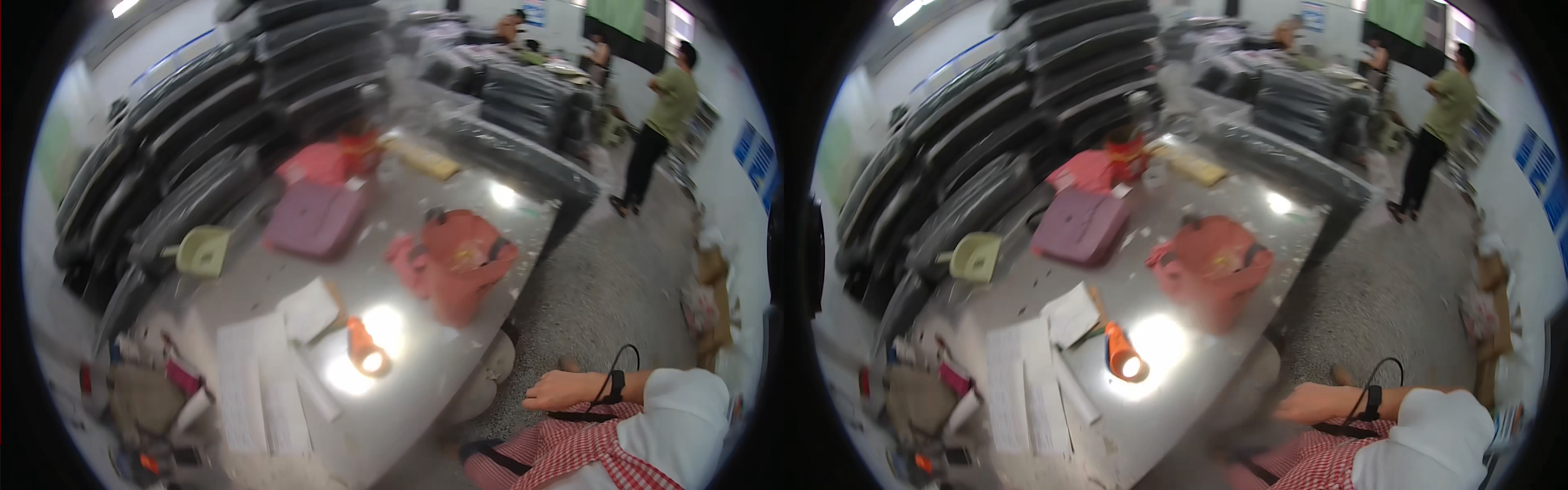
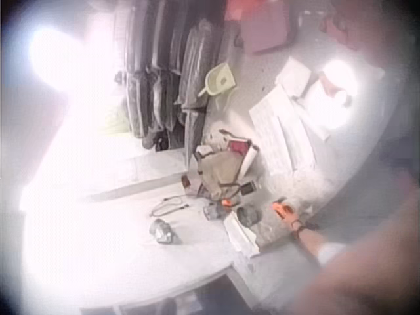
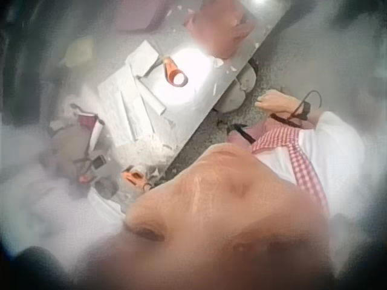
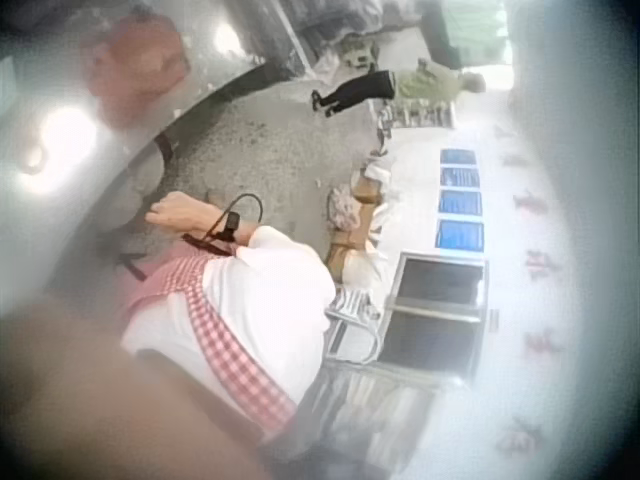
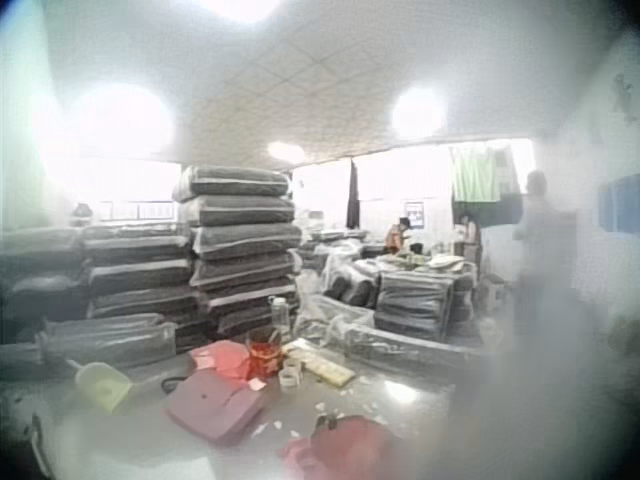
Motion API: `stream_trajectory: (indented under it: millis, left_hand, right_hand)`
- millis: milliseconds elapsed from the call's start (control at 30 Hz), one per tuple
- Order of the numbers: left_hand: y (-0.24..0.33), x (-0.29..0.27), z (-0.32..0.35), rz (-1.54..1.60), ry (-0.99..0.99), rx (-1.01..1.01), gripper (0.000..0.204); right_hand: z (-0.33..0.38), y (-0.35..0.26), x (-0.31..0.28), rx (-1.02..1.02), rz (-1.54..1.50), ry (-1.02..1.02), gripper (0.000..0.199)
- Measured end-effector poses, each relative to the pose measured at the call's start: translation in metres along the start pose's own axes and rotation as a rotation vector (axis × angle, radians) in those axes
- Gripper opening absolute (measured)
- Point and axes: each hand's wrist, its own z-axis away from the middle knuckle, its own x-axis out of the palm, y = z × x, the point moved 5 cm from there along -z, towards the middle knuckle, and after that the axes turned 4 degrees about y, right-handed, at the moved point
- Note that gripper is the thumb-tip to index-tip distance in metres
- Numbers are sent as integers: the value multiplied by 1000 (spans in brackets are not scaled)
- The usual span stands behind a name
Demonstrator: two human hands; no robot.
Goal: The person places items into large plastic bags, seals the bags with a tape dispenser, and moves them to stacks in a storage area.
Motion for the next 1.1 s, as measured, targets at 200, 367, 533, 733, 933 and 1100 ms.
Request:
stream_trajectory:
  millis: [200, 367, 533, 733, 933, 1100]
  left_hand:
    - [88, 5, -34, 127, 34, 198, 88]
    - [154, -52, 35, 421, 113, 262, 83]
    - [282, -163, 197, 929, 116, 349, 79]
    - [496, -281, 478, 1242, -10, 473, 74]
    - [699, -388, 770, 1674, -610, 735, 69]
    - [836, -457, 987, 2071, -1791, 874, 65]
  right_hand:
    - [11, -71, 34, 7, -113, 114, 17]
    - [66, -21, 63, 25, -167, 128, 18]
    - [177, 57, 54, 61, -245, 235, 16]
    - [407, 189, 47, 238, -253, 414, 15]
    - [596, 317, -47, 426, -170, 730, 15]
    - [651, 451, -95, 358, -814, 937, 44]
